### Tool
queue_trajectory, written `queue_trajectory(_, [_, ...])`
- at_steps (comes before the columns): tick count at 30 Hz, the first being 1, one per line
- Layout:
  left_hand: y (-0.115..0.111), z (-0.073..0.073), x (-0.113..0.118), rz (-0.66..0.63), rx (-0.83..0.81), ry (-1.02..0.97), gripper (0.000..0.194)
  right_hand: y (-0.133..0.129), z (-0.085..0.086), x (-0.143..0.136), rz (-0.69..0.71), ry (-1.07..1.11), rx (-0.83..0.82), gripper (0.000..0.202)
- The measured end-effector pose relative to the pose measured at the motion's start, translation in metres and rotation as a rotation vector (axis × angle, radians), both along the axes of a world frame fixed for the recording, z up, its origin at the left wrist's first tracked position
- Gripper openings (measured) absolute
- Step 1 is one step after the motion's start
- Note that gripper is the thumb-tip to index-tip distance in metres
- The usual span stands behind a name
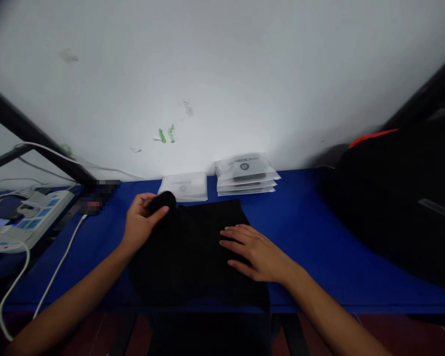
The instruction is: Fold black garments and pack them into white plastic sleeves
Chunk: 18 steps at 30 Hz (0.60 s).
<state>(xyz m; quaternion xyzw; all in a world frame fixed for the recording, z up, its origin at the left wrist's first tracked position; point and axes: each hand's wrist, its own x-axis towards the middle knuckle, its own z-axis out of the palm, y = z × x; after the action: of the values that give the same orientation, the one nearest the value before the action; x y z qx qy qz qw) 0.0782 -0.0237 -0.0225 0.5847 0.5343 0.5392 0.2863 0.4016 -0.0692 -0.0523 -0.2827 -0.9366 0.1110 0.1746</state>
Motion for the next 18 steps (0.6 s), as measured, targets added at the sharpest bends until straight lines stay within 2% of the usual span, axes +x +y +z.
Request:
queue_trajectory(2, [-0.007, -0.007, 0.012, -0.232, 0.045, 0.384, 0.029, 0.0, 0.001, 0.0, -0.001, -0.015, -0.009, 0.044])
queue_trajectory(4, [-0.015, -0.01, 0.019, -0.444, 0.064, 0.664, 0.025, -0.001, 0.001, 0.001, -0.003, -0.023, -0.012, 0.044])
queue_trajectory(5, [-0.018, -0.01, 0.02, -0.509, 0.06, 0.733, 0.027, -0.001, 0.002, 0.001, -0.005, -0.022, -0.014, 0.043])
queue_trajectory(7, [-0.022, -0.008, 0.018, -0.54, 0.028, 0.745, 0.032, -0.001, 0.002, 0.002, -0.008, -0.013, -0.019, 0.043])
queue_trajectory(10, [-0.023, -0.008, 0.006, -0.432, -0.011, 0.535, 0.035, -0.001, 0.002, 0.001, -0.015, 0.017, -0.026, 0.044])
queue_trajectory(12, [-0.023, -0.011, -0.003, -0.246, 0.005, 0.431, 0.04, -0.001, 0.001, 0.002, -0.018, 0.036, -0.031, 0.044])
queue_trajectory(15, [-0.024, -0.019, -0.013, -0.002, -0.061, 0.58, 0.041, -0.001, 0.001, 0.003, -0.022, 0.052, -0.04, 0.045])
queue_trajectory(18, [-0.027, -0.026, -0.015, 0.001, -0.219, 0.77, 0.033, -0.001, 0.001, 0.004, -0.034, 0.067, -0.052, 0.046])
